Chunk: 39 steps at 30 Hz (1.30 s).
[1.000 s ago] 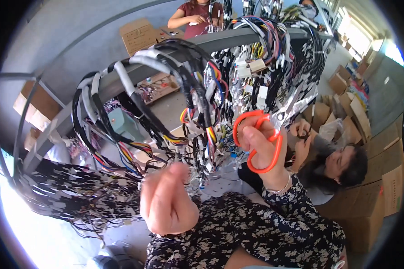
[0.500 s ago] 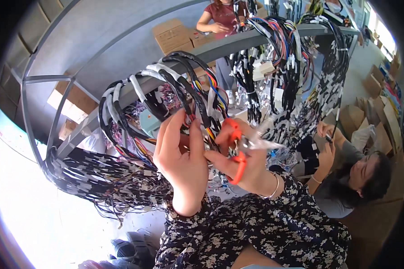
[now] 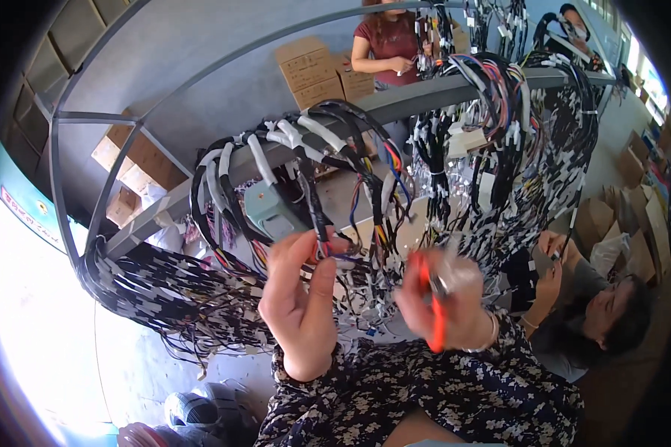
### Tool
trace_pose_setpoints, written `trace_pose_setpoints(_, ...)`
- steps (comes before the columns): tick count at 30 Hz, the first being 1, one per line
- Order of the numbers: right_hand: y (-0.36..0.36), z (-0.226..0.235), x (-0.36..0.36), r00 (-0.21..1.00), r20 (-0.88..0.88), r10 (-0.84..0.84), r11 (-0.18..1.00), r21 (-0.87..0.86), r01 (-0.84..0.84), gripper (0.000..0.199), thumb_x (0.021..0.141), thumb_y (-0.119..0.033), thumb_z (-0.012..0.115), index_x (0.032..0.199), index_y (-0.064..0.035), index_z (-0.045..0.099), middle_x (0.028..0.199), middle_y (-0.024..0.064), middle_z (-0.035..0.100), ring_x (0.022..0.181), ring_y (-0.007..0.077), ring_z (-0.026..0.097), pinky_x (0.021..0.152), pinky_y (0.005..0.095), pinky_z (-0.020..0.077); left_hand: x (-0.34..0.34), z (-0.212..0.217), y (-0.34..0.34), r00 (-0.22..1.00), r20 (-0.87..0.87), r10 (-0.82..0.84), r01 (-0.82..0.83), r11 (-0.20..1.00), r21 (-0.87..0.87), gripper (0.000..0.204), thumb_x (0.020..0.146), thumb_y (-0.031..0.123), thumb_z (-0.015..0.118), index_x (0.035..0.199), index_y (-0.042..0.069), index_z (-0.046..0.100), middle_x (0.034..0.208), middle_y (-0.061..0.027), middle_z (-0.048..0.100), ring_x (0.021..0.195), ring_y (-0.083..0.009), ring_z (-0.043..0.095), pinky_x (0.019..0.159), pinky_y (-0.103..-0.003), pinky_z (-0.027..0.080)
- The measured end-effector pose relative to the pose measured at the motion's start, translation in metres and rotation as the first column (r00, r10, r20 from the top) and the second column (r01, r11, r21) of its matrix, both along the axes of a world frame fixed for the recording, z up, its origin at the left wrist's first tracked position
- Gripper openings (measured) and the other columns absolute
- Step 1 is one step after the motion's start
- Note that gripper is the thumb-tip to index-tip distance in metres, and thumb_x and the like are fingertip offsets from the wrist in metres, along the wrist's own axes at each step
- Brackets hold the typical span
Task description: The person trims and cuts wires on a series of wire harness assemblies hanging on a rack using scissors.
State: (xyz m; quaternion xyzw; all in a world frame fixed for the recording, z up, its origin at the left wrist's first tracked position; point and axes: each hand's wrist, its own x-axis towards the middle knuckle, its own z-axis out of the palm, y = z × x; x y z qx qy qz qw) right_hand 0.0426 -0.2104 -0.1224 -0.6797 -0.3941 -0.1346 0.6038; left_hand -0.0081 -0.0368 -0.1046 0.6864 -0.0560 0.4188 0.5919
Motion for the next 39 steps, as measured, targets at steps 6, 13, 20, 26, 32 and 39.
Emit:
trace_pose_setpoints(6, 0.011, 0.006, -0.003, 0.648, -0.611, 0.454, 0.848, 0.073, -0.525, 0.024, 0.091, -0.023, 0.066, 0.081, -0.0035, 0.057, 0.065, 0.0017, 0.055, 0.056, 0.0137, 0.055, 0.052, 0.0290, 0.0406, 0.008, 0.002, -0.005, 0.952, 0.026, -0.306, 0.300, 0.908, -0.294, 0.033, 0.097, -0.005, 0.060, 0.129, -0.012, 0.058, 0.110, -0.0160, 0.070, 0.099, -0.0198, 0.067, 0.093, -0.032, 0.051)
trace_pose_setpoints(13, 0.015, 0.000, -0.008, 0.751, -0.506, 0.423, 0.870, -0.002, -0.492, 0.025, 0.092, -0.020, 0.070, 0.082, -0.0019, 0.057, 0.066, 0.0028, 0.057, 0.060, 0.0091, 0.051, 0.055, 0.0294, 0.0410, 0.009, -0.004, -0.005, 0.971, -0.013, -0.237, 0.225, 0.939, -0.261, 0.031, 0.098, 0.000, 0.063, 0.126, -0.013, 0.060, 0.108, -0.0172, 0.071, 0.095, -0.0197, 0.069, 0.092, -0.031, 0.053)
trace_pose_setpoints(20, 0.016, 0.003, -0.010, 0.764, -0.514, 0.389, 0.886, -0.018, -0.464, 0.032, 0.091, -0.023, 0.072, 0.077, -0.0016, 0.053, 0.064, 0.0047, 0.055, 0.058, 0.0118, 0.051, 0.054, 0.0310, 0.0401, 0.013, -0.004, -0.006, 0.950, 0.061, -0.306, 0.311, 0.909, -0.277, 0.031, 0.097, -0.001, 0.062, 0.126, -0.012, 0.061, 0.108, -0.0208, 0.071, 0.096, -0.0249, 0.070, 0.090, -0.033, 0.053)
trace_pose_setpoints(26, 0.016, 0.004, -0.011, 0.772, -0.512, 0.376, 0.893, -0.021, -0.449, 0.032, 0.092, -0.025, 0.071, 0.078, -0.0015, 0.054, 0.064, 0.0049, 0.055, 0.057, 0.0129, 0.051, 0.054, 0.0309, 0.0401, 0.015, -0.004, -0.005, 0.949, 0.070, -0.307, 0.314, 0.905, -0.285, 0.031, 0.097, -0.001, 0.062, 0.127, -0.011, 0.061, 0.108, -0.0211, 0.071, 0.097, -0.0251, 0.070, 0.090, -0.033, 0.053)
trace_pose_setpoints(32, 0.016, 0.011, -0.012, 0.733, -0.571, 0.369, 0.893, -0.002, -0.451, 0.031, 0.093, -0.026, 0.070, 0.080, -0.0013, 0.056, 0.063, 0.0031, 0.056, 0.057, 0.0100, 0.052, 0.053, 0.0293, 0.0408, 0.014, -0.004, -0.006, 0.963, 0.040, -0.265, 0.266, 0.929, -0.257, 0.030, 0.097, 0.000, 0.062, 0.125, -0.010, 0.062, 0.110, -0.0215, 0.072, 0.092, -0.0249, 0.071, 0.086, -0.034, 0.055)
trace_pose_setpoints(39, 0.019, 0.008, -0.015, 0.738, -0.569, 0.364, 0.912, 0.054, -0.408, 0.032, 0.096, -0.025, 0.070, 0.078, -0.0025, 0.056, 0.062, -0.0001, 0.054, 0.058, 0.0059, 0.048, 0.052, 0.0272, 0.0378, 0.011, -0.003, -0.005, 0.954, 0.017, -0.301, 0.295, 0.922, -0.251, 0.031, 0.097, -0.003, 0.061, 0.128, -0.010, 0.061, 0.107, -0.0180, 0.071, 0.097, -0.0198, 0.068, 0.088, -0.029, 0.052)
